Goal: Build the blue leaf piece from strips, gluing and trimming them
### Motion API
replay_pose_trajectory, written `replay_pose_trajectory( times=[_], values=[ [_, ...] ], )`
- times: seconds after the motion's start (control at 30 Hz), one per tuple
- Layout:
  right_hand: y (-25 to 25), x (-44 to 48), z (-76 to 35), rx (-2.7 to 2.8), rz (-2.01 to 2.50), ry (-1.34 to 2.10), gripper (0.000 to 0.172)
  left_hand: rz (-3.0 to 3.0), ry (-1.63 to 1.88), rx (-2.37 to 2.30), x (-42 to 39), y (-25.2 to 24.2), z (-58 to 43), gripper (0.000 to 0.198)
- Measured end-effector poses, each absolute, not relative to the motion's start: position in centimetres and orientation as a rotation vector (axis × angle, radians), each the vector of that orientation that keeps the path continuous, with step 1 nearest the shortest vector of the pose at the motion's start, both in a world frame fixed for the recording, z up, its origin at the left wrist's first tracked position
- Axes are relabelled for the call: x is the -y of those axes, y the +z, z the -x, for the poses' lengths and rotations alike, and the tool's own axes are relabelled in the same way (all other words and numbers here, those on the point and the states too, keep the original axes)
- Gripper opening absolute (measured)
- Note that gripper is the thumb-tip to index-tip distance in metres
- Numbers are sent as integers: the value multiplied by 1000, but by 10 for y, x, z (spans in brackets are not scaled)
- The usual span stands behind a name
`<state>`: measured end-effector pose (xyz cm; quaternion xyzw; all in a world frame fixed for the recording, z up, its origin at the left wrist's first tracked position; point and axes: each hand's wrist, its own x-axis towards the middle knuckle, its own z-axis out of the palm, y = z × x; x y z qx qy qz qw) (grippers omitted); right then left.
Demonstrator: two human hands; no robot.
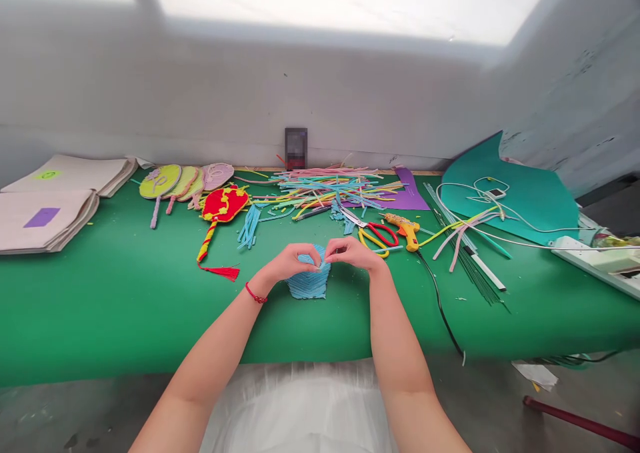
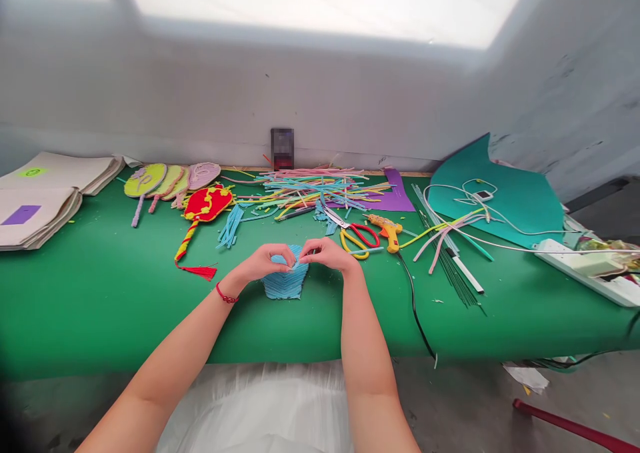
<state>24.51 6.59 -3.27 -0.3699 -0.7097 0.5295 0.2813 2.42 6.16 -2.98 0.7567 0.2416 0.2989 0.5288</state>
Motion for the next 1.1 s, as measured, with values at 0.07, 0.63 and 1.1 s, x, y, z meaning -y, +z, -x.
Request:
replay_pose_trajectory(
  times=[0.07,0.63,1.1],
  values=[
    [-31,-65,-245,1918,951,1478,19,-1784,664,-542,-59,-29,-26,15],
    [-37,-72,-244,1692,1171,1003,20,-1939,815,-1477,-86,-51,-8,18],
    [-57,-78,-227,1976,1158,692,14,-1885,717,-1179,-89,-67,-10,18]
  ],
)
